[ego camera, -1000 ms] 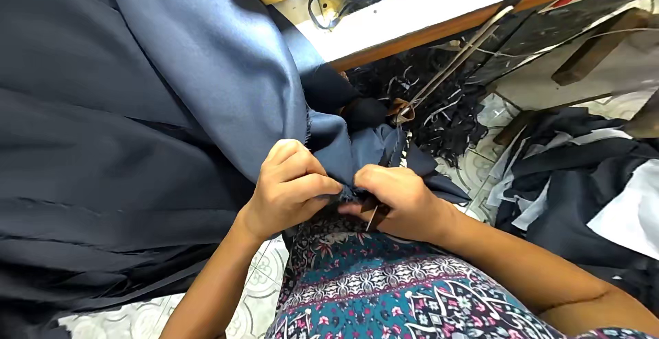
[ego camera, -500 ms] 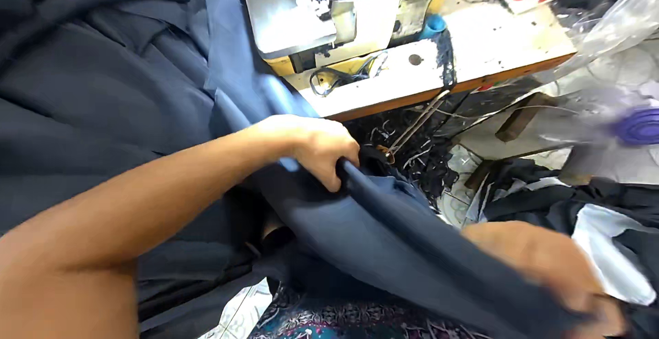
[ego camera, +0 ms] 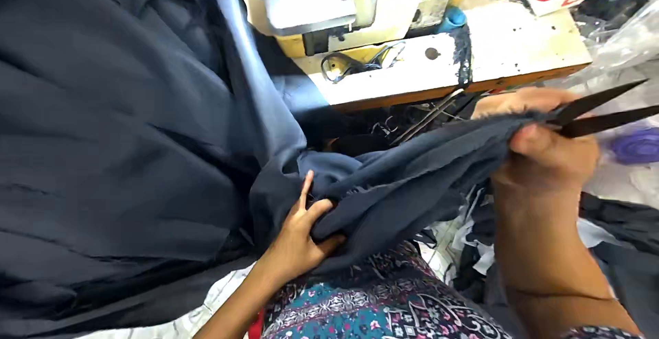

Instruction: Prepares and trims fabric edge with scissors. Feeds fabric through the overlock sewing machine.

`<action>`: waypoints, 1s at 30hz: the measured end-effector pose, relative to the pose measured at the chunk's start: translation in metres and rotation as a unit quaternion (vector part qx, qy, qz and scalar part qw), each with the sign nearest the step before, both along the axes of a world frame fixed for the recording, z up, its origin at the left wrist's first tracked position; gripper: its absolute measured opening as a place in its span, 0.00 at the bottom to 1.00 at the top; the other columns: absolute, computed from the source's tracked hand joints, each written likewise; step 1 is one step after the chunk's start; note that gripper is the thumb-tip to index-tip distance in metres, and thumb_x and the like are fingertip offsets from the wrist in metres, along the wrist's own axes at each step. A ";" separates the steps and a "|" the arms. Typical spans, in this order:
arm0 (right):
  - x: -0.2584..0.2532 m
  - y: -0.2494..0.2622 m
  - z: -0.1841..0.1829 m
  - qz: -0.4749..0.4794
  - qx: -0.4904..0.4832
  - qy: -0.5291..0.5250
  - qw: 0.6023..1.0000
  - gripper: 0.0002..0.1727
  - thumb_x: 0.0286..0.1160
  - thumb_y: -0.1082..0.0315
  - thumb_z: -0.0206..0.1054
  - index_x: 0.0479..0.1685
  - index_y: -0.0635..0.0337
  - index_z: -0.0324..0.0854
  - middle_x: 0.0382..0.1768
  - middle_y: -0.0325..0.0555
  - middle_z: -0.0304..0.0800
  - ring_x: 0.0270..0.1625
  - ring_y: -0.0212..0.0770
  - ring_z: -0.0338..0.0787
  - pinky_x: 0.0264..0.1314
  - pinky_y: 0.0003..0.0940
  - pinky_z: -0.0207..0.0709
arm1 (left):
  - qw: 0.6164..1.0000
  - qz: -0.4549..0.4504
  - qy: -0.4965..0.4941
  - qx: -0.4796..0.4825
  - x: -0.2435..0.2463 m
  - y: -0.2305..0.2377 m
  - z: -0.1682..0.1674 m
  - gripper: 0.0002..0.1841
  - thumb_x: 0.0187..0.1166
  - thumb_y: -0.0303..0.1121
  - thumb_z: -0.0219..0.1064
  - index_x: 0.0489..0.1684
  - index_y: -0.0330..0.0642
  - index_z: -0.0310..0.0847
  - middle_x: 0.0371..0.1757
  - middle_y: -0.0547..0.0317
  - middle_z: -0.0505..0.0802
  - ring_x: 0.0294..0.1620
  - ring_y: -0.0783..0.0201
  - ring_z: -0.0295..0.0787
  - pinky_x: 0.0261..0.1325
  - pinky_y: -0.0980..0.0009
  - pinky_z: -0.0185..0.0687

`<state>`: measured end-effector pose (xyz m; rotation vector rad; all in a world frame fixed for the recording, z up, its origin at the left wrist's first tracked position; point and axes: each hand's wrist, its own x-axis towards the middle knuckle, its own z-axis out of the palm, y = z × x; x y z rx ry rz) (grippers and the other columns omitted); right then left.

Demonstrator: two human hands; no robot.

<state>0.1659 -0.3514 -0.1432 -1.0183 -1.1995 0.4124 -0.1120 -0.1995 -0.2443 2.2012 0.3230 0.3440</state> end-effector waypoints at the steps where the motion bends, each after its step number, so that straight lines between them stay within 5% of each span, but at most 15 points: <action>1: 0.001 0.006 0.009 -0.003 0.003 -0.025 1.000 0.07 0.82 0.54 0.67 0.50 0.34 0.90 0.45 0.12 0.92 0.47 0.12 0.87 0.50 0.09 0.78 | 0.998 -0.003 -0.029 0.053 0.007 0.003 0.008 0.23 0.62 0.49 0.81 0.52 0.48 0.88 0.87 0.33 0.68 0.87 0.41 0.66 0.82 0.48 0.71; 3: 0.002 0.010 0.027 -0.018 0.012 -0.069 0.997 0.07 0.80 0.56 0.67 0.48 0.34 0.90 0.44 0.12 0.91 0.47 0.13 0.87 0.49 0.10 0.78 | 0.985 -0.037 -0.062 0.159 0.021 0.014 0.029 0.18 0.60 0.53 0.80 0.40 0.53 0.91 0.88 0.39 0.71 0.90 0.27 0.55 0.80 0.21 0.52; 4: 0.002 0.008 0.035 -0.030 0.014 -0.089 0.995 0.06 0.80 0.57 0.67 0.46 0.34 0.90 0.43 0.12 0.91 0.46 0.14 0.87 0.49 0.10 0.78 | 0.979 -0.076 -0.068 0.175 0.029 0.022 0.040 0.17 0.59 0.52 0.80 0.37 0.52 0.92 0.87 0.41 0.73 0.90 0.25 0.53 0.79 0.16 0.44; 5: 0.001 0.004 0.042 -0.046 0.016 -0.109 0.993 0.07 0.80 0.58 0.67 0.46 0.34 0.90 0.42 0.12 0.90 0.45 0.13 0.86 0.49 0.10 0.77 | 0.977 -0.123 -0.070 0.158 0.035 0.030 0.051 0.16 0.59 0.50 0.80 0.35 0.50 0.93 0.83 0.45 0.79 0.90 0.31 0.58 0.81 0.18 0.45; 7: 0.001 -0.008 0.050 -0.083 0.008 -0.137 0.987 0.08 0.79 0.59 0.66 0.46 0.34 0.90 0.42 0.11 0.91 0.44 0.12 0.86 0.48 0.10 0.78 | 0.968 -0.215 -0.100 0.084 0.051 0.048 0.062 0.17 0.62 0.51 0.79 0.34 0.48 0.94 0.63 0.56 0.93 0.74 0.59 0.83 0.80 0.46 0.74; 8: 0.002 -0.014 0.053 -0.099 0.002 -0.147 0.984 0.08 0.79 0.60 0.66 0.46 0.34 0.90 0.42 0.11 0.91 0.44 0.12 0.86 0.47 0.10 0.78 | 0.956 -0.257 -0.134 0.041 0.062 0.056 0.065 0.18 0.62 0.52 0.79 0.32 0.46 0.93 0.55 0.58 0.93 0.64 0.70 0.86 0.70 0.66 0.83; 10: 0.005 -0.027 0.058 -0.125 -0.013 -0.172 0.977 0.08 0.79 0.60 0.66 0.46 0.33 0.89 0.42 0.09 0.89 0.43 0.11 0.85 0.46 0.09 0.76 | 0.929 -0.312 -0.196 -0.024 0.077 0.065 0.071 0.17 0.63 0.49 0.80 0.32 0.42 0.92 0.51 0.57 0.88 0.60 0.75 0.81 0.63 0.80 0.79; 15: 0.015 -0.048 0.070 -0.231 -0.094 -0.354 0.901 0.06 0.83 0.66 0.61 0.48 0.50 0.83 0.45 0.16 0.87 0.48 0.07 0.81 0.53 0.08 0.74 | 0.924 -0.286 -0.253 0.014 0.077 0.082 0.068 0.16 0.65 0.49 0.79 0.23 0.46 0.87 0.55 0.59 0.83 0.64 0.76 0.76 0.64 0.84 0.74; 18: 0.011 -0.034 0.070 -0.274 -0.132 -0.452 0.838 0.13 0.85 0.66 0.60 0.43 0.70 0.81 0.35 0.46 0.85 0.38 0.21 0.78 0.44 0.17 0.72 | 0.938 -0.237 -0.250 0.030 0.064 0.091 0.047 0.14 0.65 0.48 0.81 0.24 0.49 0.88 0.59 0.59 0.82 0.65 0.76 0.76 0.64 0.82 0.76; 20: 0.012 -0.023 0.065 -0.287 -0.135 -0.479 0.819 0.13 0.84 0.70 0.59 0.43 0.74 0.82 0.34 0.56 0.86 0.37 0.30 0.82 0.44 0.22 0.75 | 0.947 -0.201 -0.245 0.041 0.055 0.094 0.032 0.11 0.67 0.46 0.81 0.27 0.52 0.88 0.60 0.60 0.81 0.67 0.76 0.75 0.69 0.81 0.75; 22: 0.017 -0.015 0.062 -0.305 -0.132 -0.475 0.815 0.12 0.82 0.72 0.58 0.43 0.74 0.83 0.35 0.58 0.87 0.37 0.31 0.83 0.45 0.22 0.76 | 0.959 -0.172 -0.216 0.067 0.049 0.098 0.019 0.08 0.69 0.44 0.79 0.28 0.54 0.89 0.54 0.62 0.80 0.61 0.77 0.74 0.68 0.81 0.72; 25: 0.020 -0.011 0.063 -0.334 -0.123 -0.456 0.816 0.12 0.83 0.73 0.58 0.45 0.75 0.83 0.36 0.56 0.87 0.38 0.26 0.81 0.46 0.19 0.75 | 0.965 -0.177 -0.140 0.136 0.053 0.089 0.001 0.07 0.70 0.42 0.76 0.33 0.51 0.94 0.53 0.49 0.90 0.47 0.62 0.88 0.49 0.65 0.88; 26: 0.019 -0.011 0.065 -0.336 -0.117 -0.453 0.818 0.12 0.83 0.73 0.57 0.46 0.76 0.82 0.37 0.55 0.87 0.39 0.24 0.81 0.46 0.18 0.74 | 0.965 -0.167 -0.142 0.142 0.058 0.085 -0.005 0.08 0.70 0.41 0.75 0.34 0.49 0.95 0.58 0.45 0.89 0.48 0.59 0.90 0.49 0.62 0.89; 30: 0.018 -0.023 0.077 -0.332 -0.099 -0.439 0.829 0.12 0.86 0.70 0.57 0.50 0.74 0.80 0.43 0.47 0.87 0.46 0.18 0.81 0.53 0.16 0.74 | 0.964 -0.151 -0.202 0.084 0.087 0.089 0.012 0.17 0.66 0.49 0.80 0.40 0.47 0.92 0.76 0.40 0.81 0.80 0.51 0.74 0.81 0.56 0.73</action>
